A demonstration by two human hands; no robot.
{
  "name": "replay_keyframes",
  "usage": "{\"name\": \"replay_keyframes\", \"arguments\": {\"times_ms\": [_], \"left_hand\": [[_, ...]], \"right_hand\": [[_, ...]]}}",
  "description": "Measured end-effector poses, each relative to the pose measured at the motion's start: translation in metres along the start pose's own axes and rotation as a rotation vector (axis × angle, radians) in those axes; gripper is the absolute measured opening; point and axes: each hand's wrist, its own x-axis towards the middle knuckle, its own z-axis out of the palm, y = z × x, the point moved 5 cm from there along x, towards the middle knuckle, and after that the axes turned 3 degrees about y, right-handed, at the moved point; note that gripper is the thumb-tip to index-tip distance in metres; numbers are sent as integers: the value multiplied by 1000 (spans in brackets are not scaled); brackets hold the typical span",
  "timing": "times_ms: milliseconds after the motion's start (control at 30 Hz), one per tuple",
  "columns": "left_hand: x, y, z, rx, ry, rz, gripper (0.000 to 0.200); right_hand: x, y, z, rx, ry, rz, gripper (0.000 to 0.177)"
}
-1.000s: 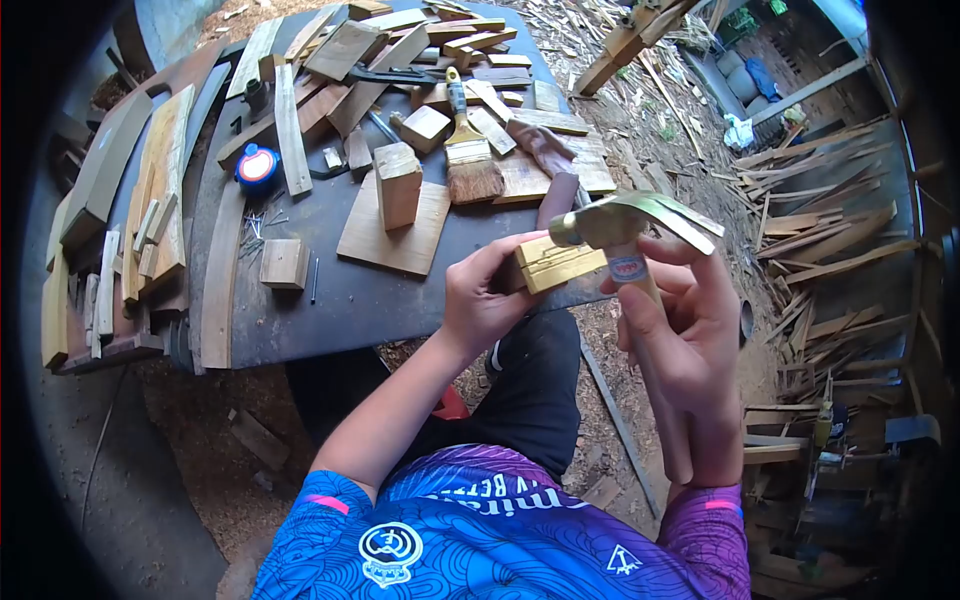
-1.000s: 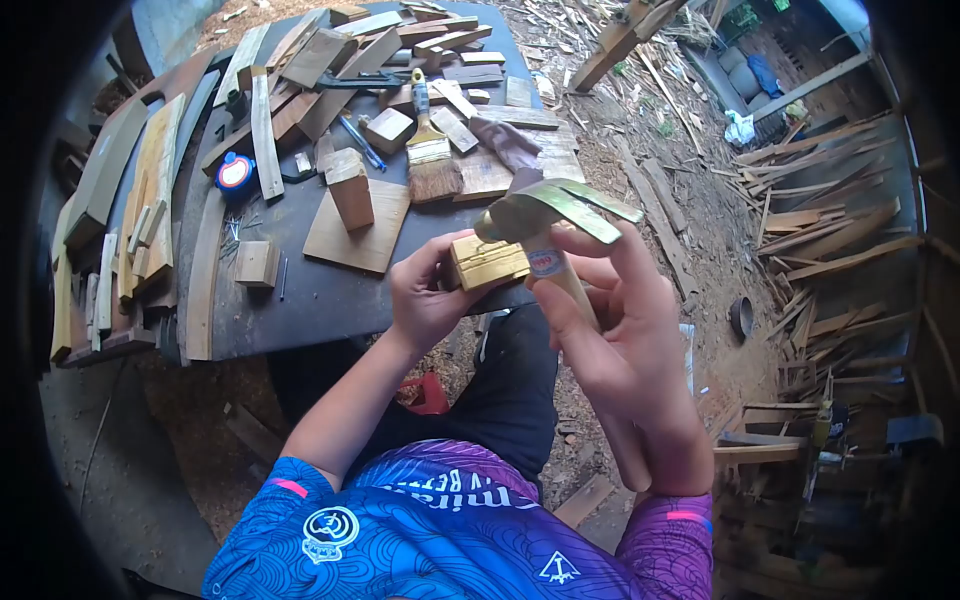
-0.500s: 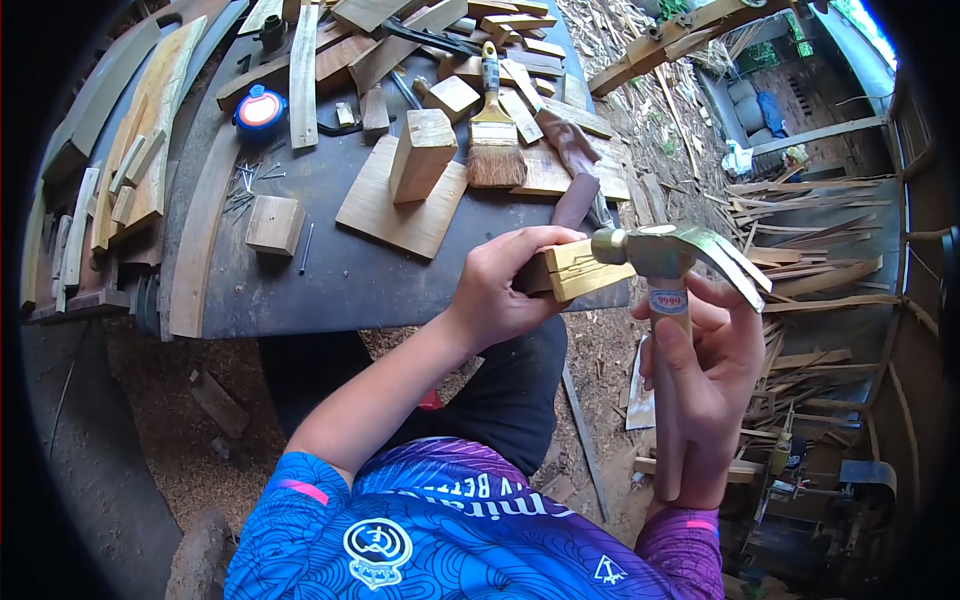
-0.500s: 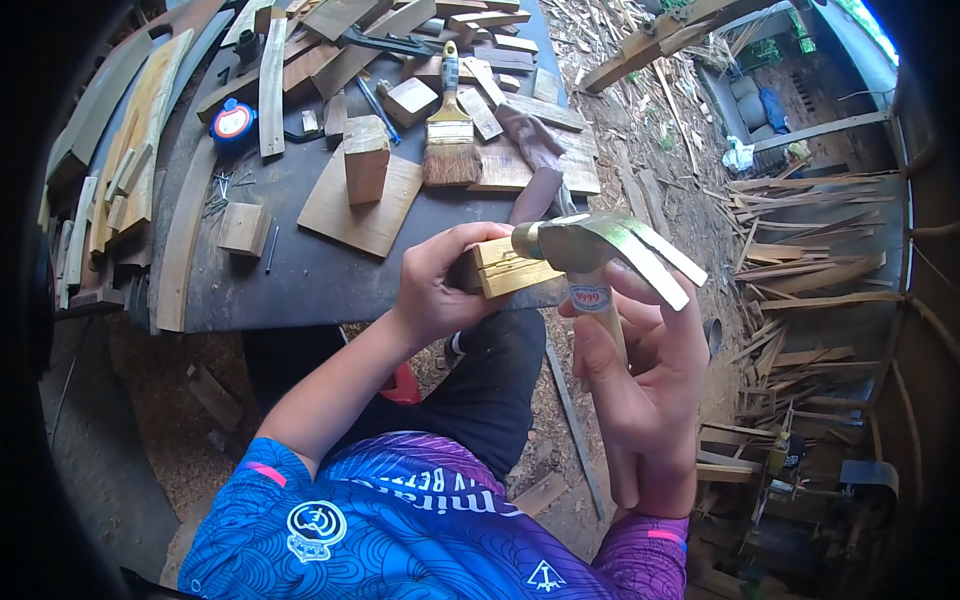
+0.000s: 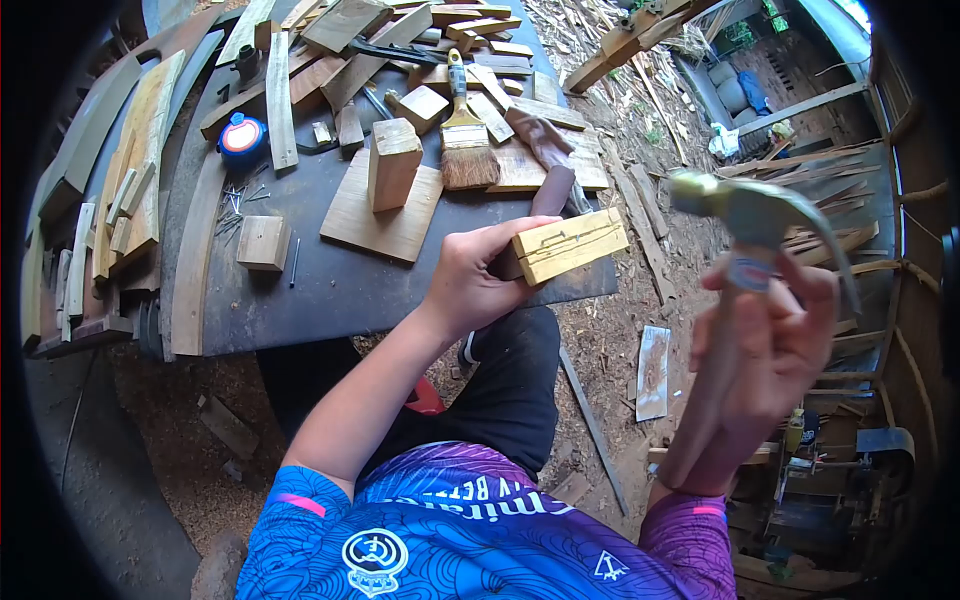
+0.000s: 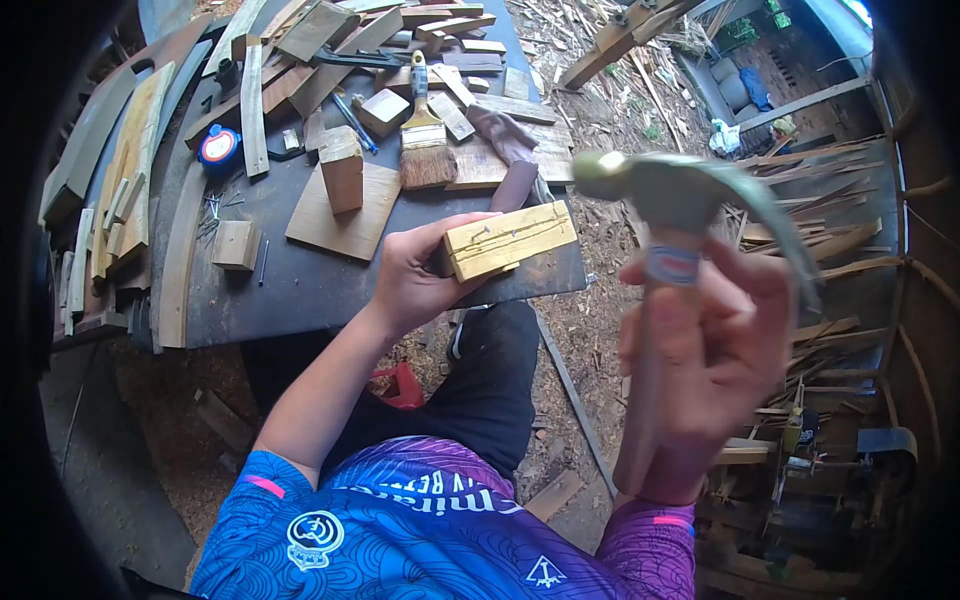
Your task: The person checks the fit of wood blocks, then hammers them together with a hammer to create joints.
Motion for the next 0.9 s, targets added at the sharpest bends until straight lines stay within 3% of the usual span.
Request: {"name": "replay_keyframes", "arguments": {"times_ms": [67, 100, 200, 367, 433, 467, 567, 633, 667, 700, 733, 800, 867, 900], "left_hand": [[-2, -3, 3, -17, 0, -9, 53], [-2, -3, 4, -27, 0, -12, 53], [0, -2, 1, -21, -36, -89, 54], [0, 0, 4, -19, -11, -17, 53], [0, -2, 4, -19, -17, -20, 53], [0, -4, 4, -42, -13, -57, 53], [-2, -4, 6, -89, -38, -104, 53], [-2, -4, 9, -80, -61, -60, 53], [-2, -4, 8, -73, -16, -43, 54], [-3, -5, 7, -68, -26, -62, 54], [-2, -4, 6, -64, -38, -77, 54], [0, -3, 6, -31, -37, -64, 54], [0, -11, 6, -92, 16, -102, 53], [1, -12, 6, -121, 33, -123, 53]], "right_hand": [[-1, -6, 7, -52, 53, -9, 29], [-7, 10, 3, -72, -124, 161, 36], [-8, 37, 13, -39, -485, 255, 43], [3, -7, -5, 28, -85, -107, 36], [-2, -10, -2, 95, 7, -84, 38], [-4, 6, 1, -52, -195, -38, 39], [-9, 41, 10, -56, -418, 420, 36], [2, 8, -2, -171, -301, 306, 37], [5, -5, -7, -216, -161, 74, 30], [8, -16, -15, -58, -82, -51, 32], [5, -19, -15, 47, 22, -96, 34], [-6, 2, -12, 115, 11, -53, 35], [-14, 27, 13, -142, -489, 332, 37], [-17, 37, 21, -1, -478, 277, 41]]}}
